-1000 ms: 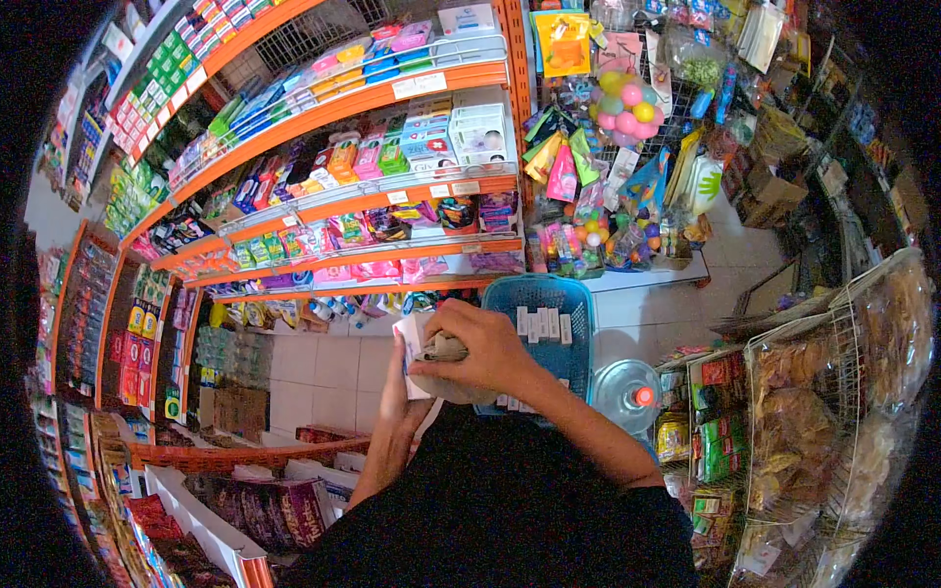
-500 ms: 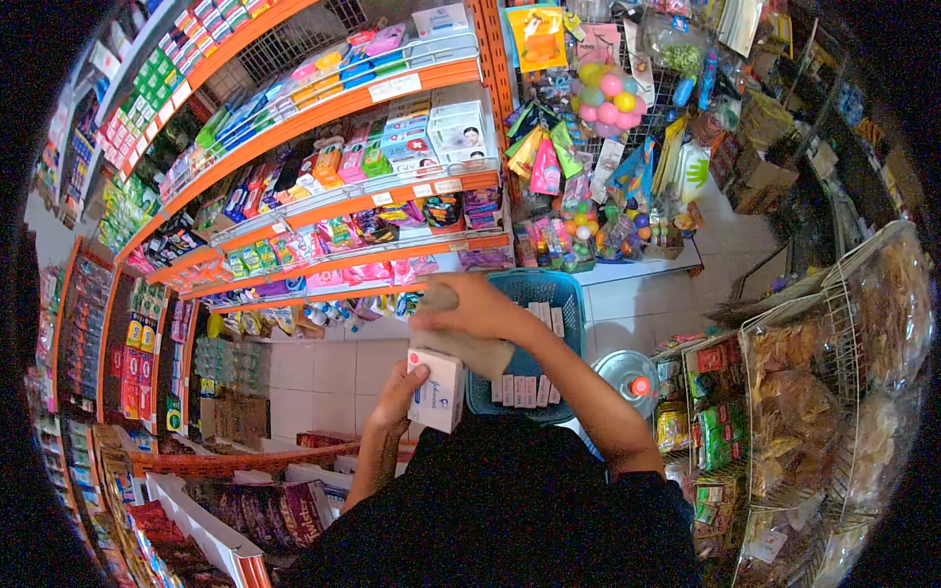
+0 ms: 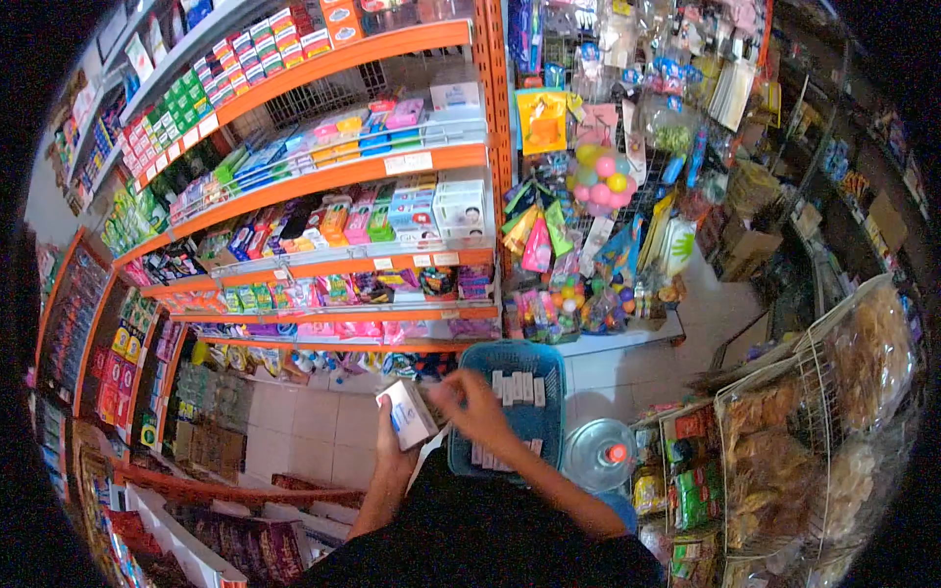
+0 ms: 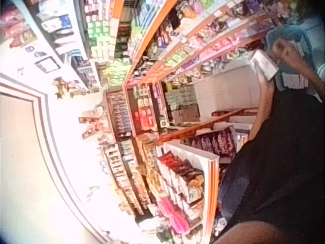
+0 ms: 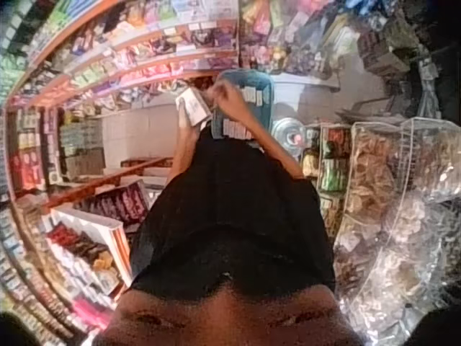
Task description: The person repeatedly wipes small white boxes with a cloth while standing in a store aisle. They pick up boxes from a blue basket, wipe them, and place them on a shelf, repeating this cycle throughout the clip.
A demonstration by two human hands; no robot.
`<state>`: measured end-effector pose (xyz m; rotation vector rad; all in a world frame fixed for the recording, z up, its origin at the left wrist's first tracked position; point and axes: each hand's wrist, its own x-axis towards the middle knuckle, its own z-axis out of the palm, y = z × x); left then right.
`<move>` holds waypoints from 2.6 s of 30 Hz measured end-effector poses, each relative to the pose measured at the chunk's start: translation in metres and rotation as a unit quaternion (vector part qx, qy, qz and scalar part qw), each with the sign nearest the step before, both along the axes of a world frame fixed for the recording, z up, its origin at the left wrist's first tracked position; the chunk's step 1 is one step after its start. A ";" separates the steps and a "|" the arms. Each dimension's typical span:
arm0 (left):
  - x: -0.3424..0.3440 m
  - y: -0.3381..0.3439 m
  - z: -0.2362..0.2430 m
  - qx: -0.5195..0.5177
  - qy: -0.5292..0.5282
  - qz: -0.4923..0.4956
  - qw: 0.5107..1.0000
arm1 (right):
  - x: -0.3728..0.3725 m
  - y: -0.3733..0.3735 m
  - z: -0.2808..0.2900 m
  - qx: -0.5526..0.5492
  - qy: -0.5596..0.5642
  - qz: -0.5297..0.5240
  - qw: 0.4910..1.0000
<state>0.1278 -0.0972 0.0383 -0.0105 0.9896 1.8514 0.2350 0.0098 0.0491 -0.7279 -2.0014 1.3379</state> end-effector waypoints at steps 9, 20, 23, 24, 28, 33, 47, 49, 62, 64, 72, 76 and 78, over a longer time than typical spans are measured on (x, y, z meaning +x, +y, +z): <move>-0.014 -0.011 -0.024 -0.012 0.062 0.130 0.990 | -0.015 0.024 0.043 0.182 -0.014 -0.022 0.983; -0.078 -0.035 -0.060 -0.080 0.027 0.157 0.984 | -0.073 0.279 0.230 0.570 0.002 -0.234 0.788; -0.083 -0.035 -0.066 -0.094 0.015 0.167 0.981 | -0.098 0.338 0.239 0.553 -0.043 -0.139 0.820; -0.087 -0.031 -0.068 -0.095 0.012 0.152 0.984 | -0.102 0.365 0.234 0.559 -0.055 -0.102 0.821; -0.103 -0.026 -0.077 -0.091 0.000 0.147 0.985 | -0.131 0.371 0.232 0.446 -0.138 -0.061 0.882; -0.121 -0.022 -0.098 -0.109 -0.030 0.144 0.983 | -0.142 0.396 0.212 0.589 -0.068 -0.109 0.798; -0.131 -0.001 -0.100 -0.108 -0.084 0.079 0.987 | -0.157 0.401 0.205 0.636 -0.087 -0.140 0.754; -0.134 -0.004 -0.101 -0.104 -0.115 0.058 0.986 | -0.159 0.403 0.204 0.638 -0.090 -0.144 0.751; -0.136 -0.018 -0.100 -0.084 -0.163 0.058 0.981 | -0.163 0.424 0.196 0.639 -0.065 -0.123 0.756; -0.134 -0.018 -0.095 -0.094 -0.155 0.059 0.982 | -0.163 0.420 0.196 0.637 -0.055 -0.125 0.758; -0.133 -0.020 -0.089 -0.092 -0.118 0.029 0.988 | -0.147 0.422 0.196 0.593 -0.103 -0.149 0.785; -0.129 -0.017 -0.083 -0.090 -0.089 0.030 0.991 | -0.110 0.375 0.188 0.504 0.065 -0.187 0.841; -0.126 -0.017 -0.085 -0.085 -0.061 0.013 0.994 | -0.085 0.333 0.170 0.424 0.089 -0.236 0.870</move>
